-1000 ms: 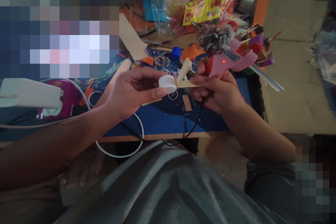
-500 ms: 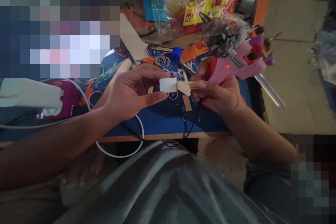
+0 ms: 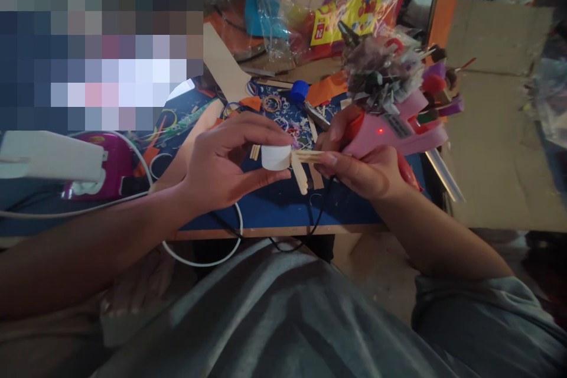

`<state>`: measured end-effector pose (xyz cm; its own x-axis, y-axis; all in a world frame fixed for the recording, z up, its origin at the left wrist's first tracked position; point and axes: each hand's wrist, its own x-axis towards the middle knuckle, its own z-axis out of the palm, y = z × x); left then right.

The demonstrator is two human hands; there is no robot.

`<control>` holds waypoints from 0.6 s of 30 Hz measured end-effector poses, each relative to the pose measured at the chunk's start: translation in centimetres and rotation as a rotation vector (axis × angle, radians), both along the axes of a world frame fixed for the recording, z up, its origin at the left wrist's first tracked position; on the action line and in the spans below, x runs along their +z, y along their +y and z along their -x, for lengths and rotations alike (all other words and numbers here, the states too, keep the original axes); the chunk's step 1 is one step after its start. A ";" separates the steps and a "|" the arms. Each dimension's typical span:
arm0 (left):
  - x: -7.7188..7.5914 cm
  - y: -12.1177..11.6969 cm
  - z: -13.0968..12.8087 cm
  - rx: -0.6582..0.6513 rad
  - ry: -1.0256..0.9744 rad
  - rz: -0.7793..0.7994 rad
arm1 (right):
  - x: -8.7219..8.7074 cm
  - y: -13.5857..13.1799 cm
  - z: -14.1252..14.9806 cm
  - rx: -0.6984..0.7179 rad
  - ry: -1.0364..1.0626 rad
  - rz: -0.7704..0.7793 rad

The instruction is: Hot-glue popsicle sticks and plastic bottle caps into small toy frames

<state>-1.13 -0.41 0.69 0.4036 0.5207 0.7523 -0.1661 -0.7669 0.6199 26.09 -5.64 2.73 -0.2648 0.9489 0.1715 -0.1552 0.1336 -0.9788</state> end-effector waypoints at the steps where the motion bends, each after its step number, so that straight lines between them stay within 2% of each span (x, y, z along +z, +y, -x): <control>1: 0.0 0.2 0.0 -0.016 -0.013 -0.043 | -0.2 -0.1 0.0 -0.001 -0.014 -0.018; 5: 0.2 0.4 -0.1 -0.017 -0.017 -0.087 | -0.7 -0.3 -0.2 0.021 -0.004 -0.081; 13: 0.0 -0.4 -0.7 0.108 -0.046 -0.101 | -0.8 -0.5 0.4 0.032 0.035 -0.081; 18: 1.0 -1.8 -0.3 0.195 0.083 0.015 | -0.8 -0.8 0.7 0.069 0.046 -0.049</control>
<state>-0.83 -2.26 1.72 0.3544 0.6062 0.7120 0.0364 -0.7698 0.6372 25.37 -6.41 1.96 -0.3199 0.9190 0.2304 -0.2101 0.1683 -0.9631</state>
